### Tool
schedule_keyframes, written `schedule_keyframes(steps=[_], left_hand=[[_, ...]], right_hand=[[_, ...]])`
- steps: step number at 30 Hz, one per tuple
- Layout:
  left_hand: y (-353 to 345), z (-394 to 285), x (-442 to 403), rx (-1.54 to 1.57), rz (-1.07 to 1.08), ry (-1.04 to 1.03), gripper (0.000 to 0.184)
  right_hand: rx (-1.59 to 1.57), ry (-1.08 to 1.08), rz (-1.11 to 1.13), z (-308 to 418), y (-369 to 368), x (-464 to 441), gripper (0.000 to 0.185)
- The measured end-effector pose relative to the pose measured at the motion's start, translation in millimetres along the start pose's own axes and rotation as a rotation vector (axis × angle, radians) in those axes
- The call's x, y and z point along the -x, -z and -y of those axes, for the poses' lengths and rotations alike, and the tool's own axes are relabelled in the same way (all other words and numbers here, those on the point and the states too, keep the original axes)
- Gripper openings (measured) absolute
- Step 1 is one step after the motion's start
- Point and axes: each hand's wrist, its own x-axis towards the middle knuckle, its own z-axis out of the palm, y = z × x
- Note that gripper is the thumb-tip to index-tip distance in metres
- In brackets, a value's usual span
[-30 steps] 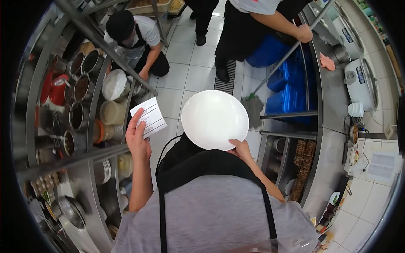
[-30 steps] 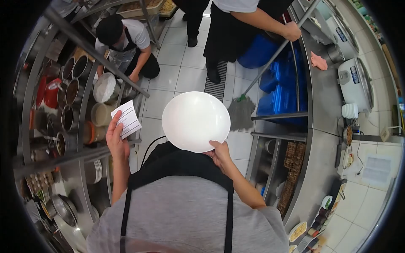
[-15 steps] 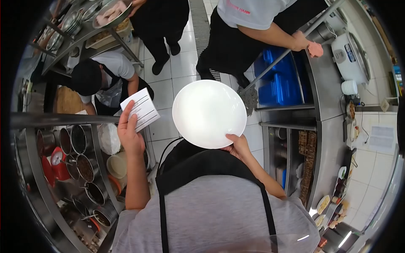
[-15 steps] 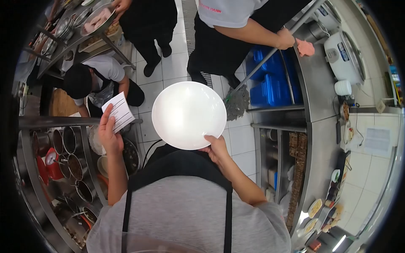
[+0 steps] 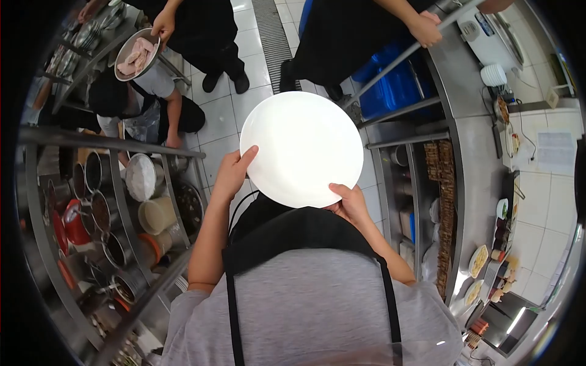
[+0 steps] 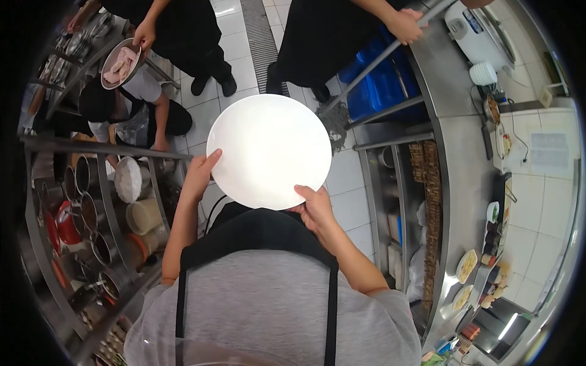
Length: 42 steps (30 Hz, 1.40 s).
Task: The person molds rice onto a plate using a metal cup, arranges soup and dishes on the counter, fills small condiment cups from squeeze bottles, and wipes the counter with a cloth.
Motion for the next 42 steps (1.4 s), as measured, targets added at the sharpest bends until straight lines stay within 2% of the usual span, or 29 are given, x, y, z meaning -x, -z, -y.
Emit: schedule_keyframes(steps=[4, 7, 10, 13, 17, 24, 27, 30, 33, 35, 42], left_hand=[[-57.0, 41.9, 69.4, 0.17, 0.003, 0.062, 0.038], [-103.8, 78.0, 116.6, 0.233, -0.036, 0.065, 0.035], [-143.0, 86.6, 152.9, 0.179, -0.036, 0.099, 0.034], [-173.7, 78.8, 177.5, 0.014, 0.051, 0.078, 0.033], [-212.5, 68.0, 191.4, -0.061, 0.146, 0.021, 0.032], [-244.4, 68.8, 197.5, -0.142, 0.18, -0.04, 0.032], [-254.1, 64.6, 200.6, -0.086, 0.165, -0.042, 0.032], [-257.5, 54.9, 204.2, -0.063, 0.164, -0.026, 0.032], [-257.5, 52.2, 194.5, -0.08, 0.172, -0.035, 0.033], [-254.5, 49.7, 187.4, -0.098, 0.179, -0.01, 0.034], [-243.2, 8.3, 168.1, -0.052, 0.133, -0.204, 0.041]], right_hand=[[0.055, -0.036, 0.061, -22.2, 74.5, 53.7, 0.042], [0.047, -0.033, 0.001, -32.0, 117.6, 101.2, 0.043], [-0.061, -0.033, -0.066, -41.5, 157.0, 141.3, 0.046], [-0.073, -0.022, -0.087, -41.2, 190.6, 176.4, 0.047], [-0.093, 0.042, -0.154, -41.8, 231.2, 203.1, 0.044], [-0.122, 0.085, -0.201, -26.3, 253.3, 226.9, 0.043], [-0.104, 0.05, -0.204, -13.9, 256.4, 231.2, 0.053], [-0.071, 0.036, -0.178, -5.9, 261.0, 227.3, 0.053], [-0.053, 0.089, -0.168, -5.6, 264.8, 216.3, 0.042], [-0.08, 0.127, -0.183, -3.3, 258.2, 210.5, 0.042], [-0.269, 0.181, -0.166, 35.0, 250.7, 183.7, 0.048]])
